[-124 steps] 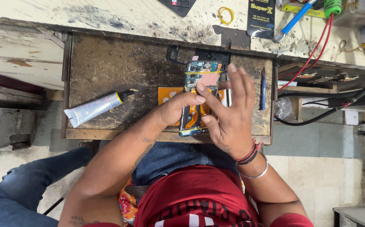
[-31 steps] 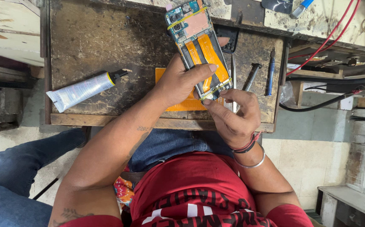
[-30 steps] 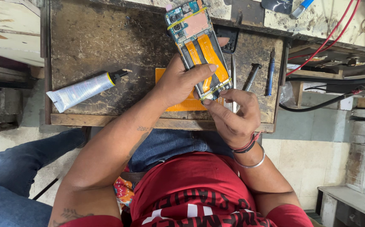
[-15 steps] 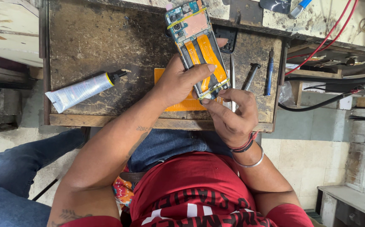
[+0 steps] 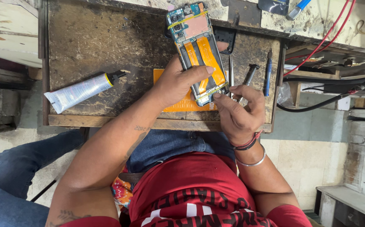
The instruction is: The person holds a disassembled smartphone, peels the backing from an adhesive sheet, and presses the adhesive onto the phone's rear frame. They then align the frame, work on the internal components with a pry tool, and press the assembly together by hand.
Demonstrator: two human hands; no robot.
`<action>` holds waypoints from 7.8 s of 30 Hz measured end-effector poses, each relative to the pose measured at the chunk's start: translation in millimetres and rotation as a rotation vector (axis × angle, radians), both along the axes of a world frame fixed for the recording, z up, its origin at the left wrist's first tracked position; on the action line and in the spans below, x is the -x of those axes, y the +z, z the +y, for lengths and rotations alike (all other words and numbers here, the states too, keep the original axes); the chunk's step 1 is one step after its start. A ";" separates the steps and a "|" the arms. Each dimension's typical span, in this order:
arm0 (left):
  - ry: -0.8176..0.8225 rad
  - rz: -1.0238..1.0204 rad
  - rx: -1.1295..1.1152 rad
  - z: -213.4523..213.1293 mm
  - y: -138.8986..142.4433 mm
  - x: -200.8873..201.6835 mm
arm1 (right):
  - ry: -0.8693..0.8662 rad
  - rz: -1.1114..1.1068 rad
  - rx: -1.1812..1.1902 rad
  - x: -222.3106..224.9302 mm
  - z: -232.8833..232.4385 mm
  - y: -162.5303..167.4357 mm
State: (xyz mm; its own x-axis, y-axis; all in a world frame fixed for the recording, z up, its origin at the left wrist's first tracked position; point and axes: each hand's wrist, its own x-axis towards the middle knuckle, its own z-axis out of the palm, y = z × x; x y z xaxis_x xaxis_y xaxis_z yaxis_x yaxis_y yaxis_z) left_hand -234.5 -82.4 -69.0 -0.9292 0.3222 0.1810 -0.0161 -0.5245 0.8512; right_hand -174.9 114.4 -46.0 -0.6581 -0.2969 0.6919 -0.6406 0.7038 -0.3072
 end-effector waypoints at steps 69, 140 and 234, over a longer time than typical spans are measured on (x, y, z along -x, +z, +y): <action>-0.125 -0.084 -0.105 -0.7 -2.6 -1.0 | -0.041 0.008 0.047 5.4 11.5 -4.0; -0.151 -0.088 -0.105 -0.7 3.3 -2.2 | 0.212 -0.648 0.741 2.1 16.7 -11.3; 0.032 0.050 -0.127 1.8 15.2 -6.8 | 0.725 -1.420 1.629 -8.4 -16.4 -34.9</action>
